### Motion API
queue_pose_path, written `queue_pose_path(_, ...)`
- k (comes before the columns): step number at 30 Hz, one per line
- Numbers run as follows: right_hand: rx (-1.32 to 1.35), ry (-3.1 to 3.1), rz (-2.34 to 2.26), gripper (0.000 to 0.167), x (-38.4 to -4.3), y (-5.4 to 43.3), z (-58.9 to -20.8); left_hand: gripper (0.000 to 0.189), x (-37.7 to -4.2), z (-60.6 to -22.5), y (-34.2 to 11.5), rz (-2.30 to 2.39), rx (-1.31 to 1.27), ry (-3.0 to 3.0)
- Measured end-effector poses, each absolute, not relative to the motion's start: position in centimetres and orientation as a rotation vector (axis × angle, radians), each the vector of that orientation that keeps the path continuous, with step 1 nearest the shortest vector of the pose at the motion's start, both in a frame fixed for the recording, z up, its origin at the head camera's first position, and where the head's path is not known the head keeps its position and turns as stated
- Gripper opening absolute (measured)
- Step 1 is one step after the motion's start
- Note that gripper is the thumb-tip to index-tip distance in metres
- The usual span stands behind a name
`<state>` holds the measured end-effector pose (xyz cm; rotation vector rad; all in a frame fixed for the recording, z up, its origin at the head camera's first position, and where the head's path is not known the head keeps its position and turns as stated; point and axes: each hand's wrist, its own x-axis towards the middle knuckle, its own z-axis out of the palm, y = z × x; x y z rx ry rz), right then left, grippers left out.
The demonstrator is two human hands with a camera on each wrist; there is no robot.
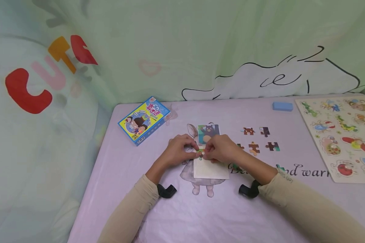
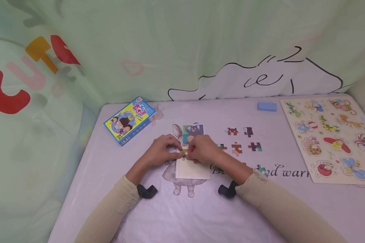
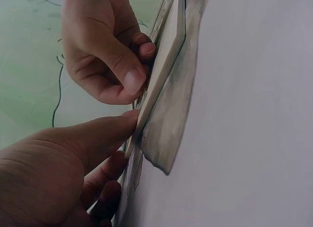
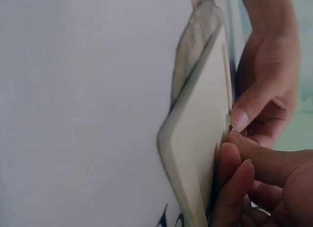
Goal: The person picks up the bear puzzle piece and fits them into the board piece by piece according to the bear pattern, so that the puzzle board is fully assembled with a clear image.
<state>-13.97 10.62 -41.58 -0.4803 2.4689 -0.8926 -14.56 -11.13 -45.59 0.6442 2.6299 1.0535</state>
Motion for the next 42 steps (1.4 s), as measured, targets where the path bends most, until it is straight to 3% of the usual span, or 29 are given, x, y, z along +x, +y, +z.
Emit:
queue_pose_path(10, -0.474, 2.418, -1.013, 0.01, -14.8, 13.6, -40.3, 0.016, -14.5, -45.6, -11.1, 1.05, 0.655, 2.638)
queue_pose_path(26, -0.241, 2.741, -0.919, 0.029, -16.8, 20.2, -36.9, 0.013, -14.3, -45.5, -11.1, 1.064, 0.63, 2.632)
queue_pose_path(42, -0.214, 2.762, -0.768, 0.039, -19.6, 25.0, -39.9, 0.016, -14.3, -45.5, -11.2, 1.049, 0.625, 2.636)
